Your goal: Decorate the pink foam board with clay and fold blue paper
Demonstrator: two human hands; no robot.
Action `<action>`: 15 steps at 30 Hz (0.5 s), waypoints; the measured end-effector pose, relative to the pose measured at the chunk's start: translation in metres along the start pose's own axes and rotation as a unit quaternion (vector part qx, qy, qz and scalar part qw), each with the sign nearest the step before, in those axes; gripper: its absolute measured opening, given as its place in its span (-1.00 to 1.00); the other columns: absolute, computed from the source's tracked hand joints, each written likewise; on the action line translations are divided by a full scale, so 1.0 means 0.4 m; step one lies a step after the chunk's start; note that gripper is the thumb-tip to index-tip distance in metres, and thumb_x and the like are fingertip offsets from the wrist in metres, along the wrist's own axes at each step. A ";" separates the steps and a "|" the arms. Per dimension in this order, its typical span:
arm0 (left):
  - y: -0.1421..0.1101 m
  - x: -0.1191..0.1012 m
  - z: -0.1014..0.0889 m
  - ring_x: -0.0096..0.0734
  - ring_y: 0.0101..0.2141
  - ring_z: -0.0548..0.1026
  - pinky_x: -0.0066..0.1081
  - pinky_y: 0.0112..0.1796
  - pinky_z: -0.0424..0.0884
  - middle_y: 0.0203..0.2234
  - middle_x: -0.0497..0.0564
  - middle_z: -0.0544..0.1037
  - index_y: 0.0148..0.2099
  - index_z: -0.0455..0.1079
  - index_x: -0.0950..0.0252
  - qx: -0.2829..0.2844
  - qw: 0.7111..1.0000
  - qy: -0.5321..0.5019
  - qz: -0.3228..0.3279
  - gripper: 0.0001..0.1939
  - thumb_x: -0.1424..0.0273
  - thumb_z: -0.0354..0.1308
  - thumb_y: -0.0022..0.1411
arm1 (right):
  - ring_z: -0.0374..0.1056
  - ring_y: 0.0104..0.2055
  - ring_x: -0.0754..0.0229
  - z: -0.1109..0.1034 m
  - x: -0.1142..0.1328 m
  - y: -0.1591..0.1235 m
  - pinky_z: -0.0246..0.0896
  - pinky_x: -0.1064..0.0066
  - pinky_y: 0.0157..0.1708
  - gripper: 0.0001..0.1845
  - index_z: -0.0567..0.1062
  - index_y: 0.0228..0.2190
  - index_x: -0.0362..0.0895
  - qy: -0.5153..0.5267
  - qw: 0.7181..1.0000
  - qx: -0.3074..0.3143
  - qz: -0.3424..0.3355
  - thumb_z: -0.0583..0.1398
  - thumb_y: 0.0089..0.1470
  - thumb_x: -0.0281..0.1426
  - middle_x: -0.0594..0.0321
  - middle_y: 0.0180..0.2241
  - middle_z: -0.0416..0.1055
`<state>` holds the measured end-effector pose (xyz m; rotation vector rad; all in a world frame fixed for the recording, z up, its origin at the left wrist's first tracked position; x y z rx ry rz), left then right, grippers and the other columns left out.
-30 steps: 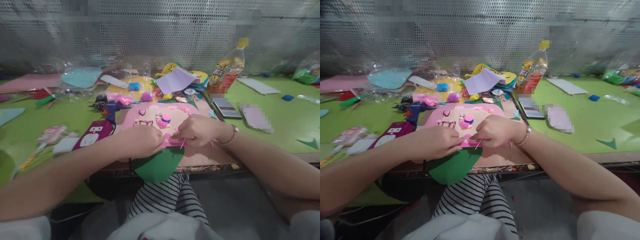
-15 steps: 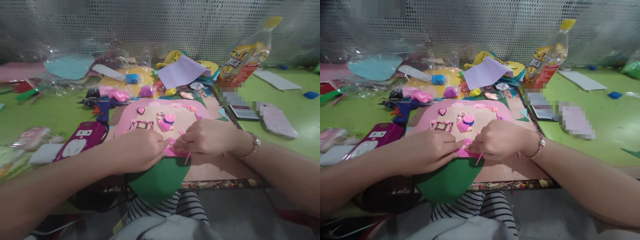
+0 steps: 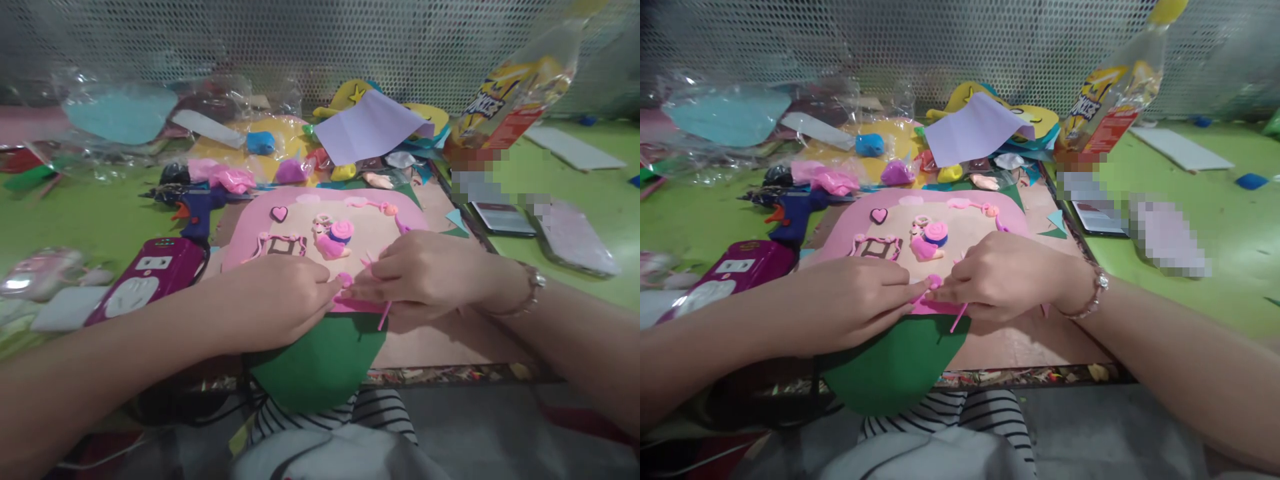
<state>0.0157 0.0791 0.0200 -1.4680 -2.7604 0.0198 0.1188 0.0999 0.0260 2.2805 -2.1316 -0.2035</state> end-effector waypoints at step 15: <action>-0.005 -0.006 -0.004 -0.34 -0.51 0.39 -0.34 -0.49 0.29 -0.55 0.00 0.40 -0.24 0.46 0.32 -0.017 0.999 0.043 0.028 -0.74 0.45 -0.07 0.29 | 0.17 -0.56 0.29 0.018 -0.016 -0.009 -0.11 0.39 -0.54 -0.64 0.40 -0.02 -0.12 -0.016 0.999 0.024 0.021 -0.07 0.27 -0.37 0.27 -0.53 0.34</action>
Point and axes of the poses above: each hand's wrist, its own y-axis towards the middle knuckle, its own z-axis out of the palm, x = y × z, the point moved 7 cm from there along y, towards the middle knuckle
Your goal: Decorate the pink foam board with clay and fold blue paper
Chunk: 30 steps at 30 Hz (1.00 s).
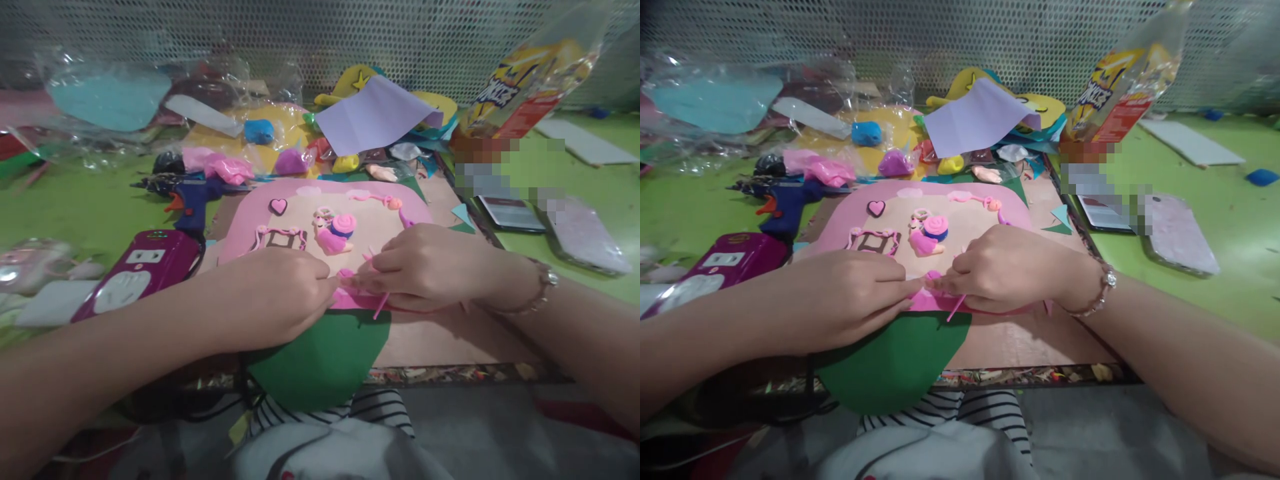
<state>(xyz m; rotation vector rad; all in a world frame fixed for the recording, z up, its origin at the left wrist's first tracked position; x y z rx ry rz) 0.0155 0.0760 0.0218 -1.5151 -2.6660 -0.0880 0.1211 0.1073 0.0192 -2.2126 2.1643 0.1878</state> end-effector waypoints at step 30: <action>0.007 -0.013 -0.007 -0.21 -0.52 0.43 -0.29 -0.50 0.25 -0.58 0.09 0.48 -0.13 0.47 0.34 0.020 0.993 0.111 0.039 -0.63 0.21 -0.06 0.34 | 0.16 -0.57 0.31 -0.008 -0.017 -0.006 -0.09 0.40 -0.54 -0.64 0.43 -0.07 -0.13 0.035 0.999 -0.005 0.020 -0.08 0.24 -0.39 0.27 -0.53 0.36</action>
Point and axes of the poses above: each hand's wrist, its own y-axis towards the middle knuckle, its own z-axis out of the palm, x = y × z, the point moved 7 cm from there along y, towards the middle knuckle
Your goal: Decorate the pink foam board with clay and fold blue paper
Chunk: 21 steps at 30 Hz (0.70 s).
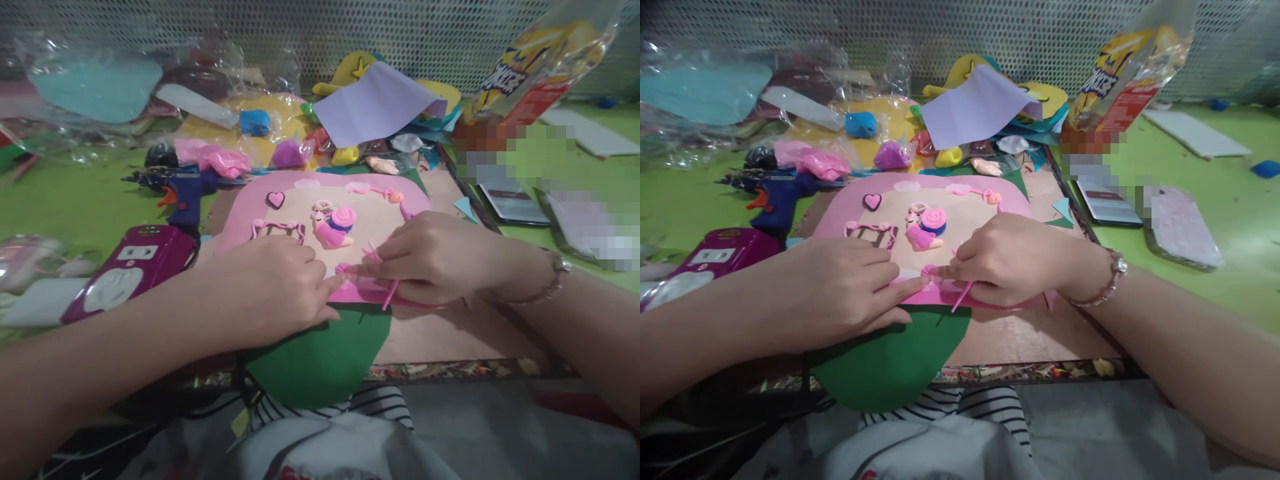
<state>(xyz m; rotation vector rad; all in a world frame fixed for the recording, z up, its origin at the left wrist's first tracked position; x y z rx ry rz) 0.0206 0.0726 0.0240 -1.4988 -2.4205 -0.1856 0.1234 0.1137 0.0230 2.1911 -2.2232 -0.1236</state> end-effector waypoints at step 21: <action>-0.019 0.012 -0.003 -0.31 -0.61 0.35 -0.35 -0.53 0.09 -0.65 -0.03 0.43 -0.23 0.46 0.32 -0.041 0.999 0.008 -0.001 -0.76 0.38 -0.03 0.32 | 0.19 -0.57 0.31 -0.001 0.013 0.007 -0.08 0.41 -0.56 -0.67 0.42 -0.09 -0.13 0.009 1.000 -0.002 -0.008 -0.04 0.25 -0.33 0.30 -0.55 0.34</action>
Point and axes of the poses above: each hand's wrist, its own y-axis towards the middle knuckle, its own z-axis out of the palm, x = y × z, the point moved 7 cm from there along y, towards the middle knuckle
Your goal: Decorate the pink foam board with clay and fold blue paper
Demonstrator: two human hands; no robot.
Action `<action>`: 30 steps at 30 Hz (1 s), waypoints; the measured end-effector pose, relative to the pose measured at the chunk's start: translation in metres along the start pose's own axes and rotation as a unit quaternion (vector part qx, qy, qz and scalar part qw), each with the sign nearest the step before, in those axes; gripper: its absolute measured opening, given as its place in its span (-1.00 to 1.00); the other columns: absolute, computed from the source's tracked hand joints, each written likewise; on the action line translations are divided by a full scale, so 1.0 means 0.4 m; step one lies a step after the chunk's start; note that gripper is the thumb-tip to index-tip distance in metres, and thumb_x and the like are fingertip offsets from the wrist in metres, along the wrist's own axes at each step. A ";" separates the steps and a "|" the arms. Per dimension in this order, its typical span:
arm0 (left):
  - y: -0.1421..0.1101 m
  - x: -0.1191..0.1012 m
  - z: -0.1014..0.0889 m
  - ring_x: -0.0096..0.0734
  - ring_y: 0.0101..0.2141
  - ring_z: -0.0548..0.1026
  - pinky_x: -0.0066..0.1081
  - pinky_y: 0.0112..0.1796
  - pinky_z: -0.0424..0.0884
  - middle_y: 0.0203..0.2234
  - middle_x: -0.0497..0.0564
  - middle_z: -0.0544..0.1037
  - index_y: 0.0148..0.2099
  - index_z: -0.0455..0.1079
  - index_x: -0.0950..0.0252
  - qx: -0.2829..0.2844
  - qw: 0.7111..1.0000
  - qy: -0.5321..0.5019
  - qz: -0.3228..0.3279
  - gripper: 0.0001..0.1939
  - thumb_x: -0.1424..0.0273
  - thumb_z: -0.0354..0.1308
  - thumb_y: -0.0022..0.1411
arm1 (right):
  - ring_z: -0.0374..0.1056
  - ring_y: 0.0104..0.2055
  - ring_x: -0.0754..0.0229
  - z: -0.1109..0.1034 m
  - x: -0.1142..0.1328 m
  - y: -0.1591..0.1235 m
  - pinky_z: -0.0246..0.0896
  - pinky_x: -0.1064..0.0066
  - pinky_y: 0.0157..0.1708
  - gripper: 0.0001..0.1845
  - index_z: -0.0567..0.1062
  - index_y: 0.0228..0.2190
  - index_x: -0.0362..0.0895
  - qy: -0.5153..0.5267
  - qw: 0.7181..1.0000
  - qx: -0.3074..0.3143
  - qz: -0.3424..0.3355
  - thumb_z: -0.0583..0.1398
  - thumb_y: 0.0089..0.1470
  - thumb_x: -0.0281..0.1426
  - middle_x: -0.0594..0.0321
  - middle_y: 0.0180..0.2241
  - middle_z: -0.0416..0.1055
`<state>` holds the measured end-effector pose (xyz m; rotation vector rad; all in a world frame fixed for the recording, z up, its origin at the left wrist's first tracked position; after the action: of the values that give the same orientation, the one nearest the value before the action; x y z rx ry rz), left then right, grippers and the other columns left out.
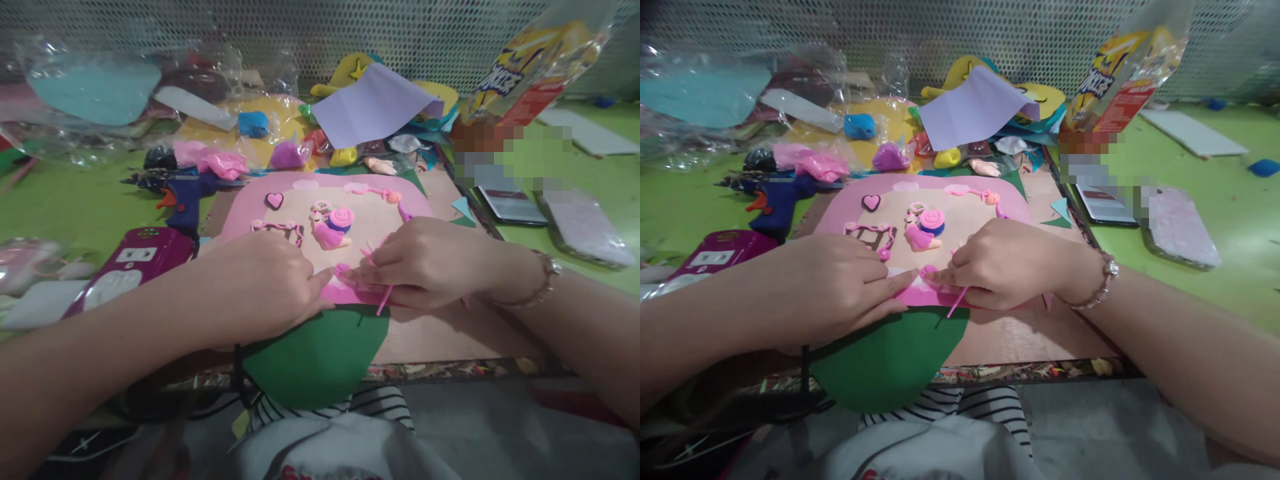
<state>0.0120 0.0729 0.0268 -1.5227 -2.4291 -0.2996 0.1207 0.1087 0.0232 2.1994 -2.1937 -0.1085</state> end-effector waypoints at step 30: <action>0.001 -0.015 0.006 -0.31 -0.65 0.38 -0.34 -0.61 0.15 -0.67 -0.01 0.46 -0.29 0.50 0.33 0.001 1.000 0.008 0.015 -0.85 0.42 0.11 0.20 | 0.28 -0.52 0.28 0.011 0.017 0.008 0.05 0.41 -0.54 -0.61 0.41 -0.03 -0.17 -0.041 0.999 -0.007 -0.015 -0.07 0.27 -0.28 0.21 -0.46 0.42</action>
<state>0.0146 0.0685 0.0226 -1.5491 -2.3903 -0.3021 0.1171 0.1018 0.0189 2.2602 -2.1933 -0.2176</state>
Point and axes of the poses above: each hand's wrist, its own y-axis towards the middle knuckle, its own z-axis out of the palm, x = y × z, the point moved 7 cm from there along y, towards the middle knuckle
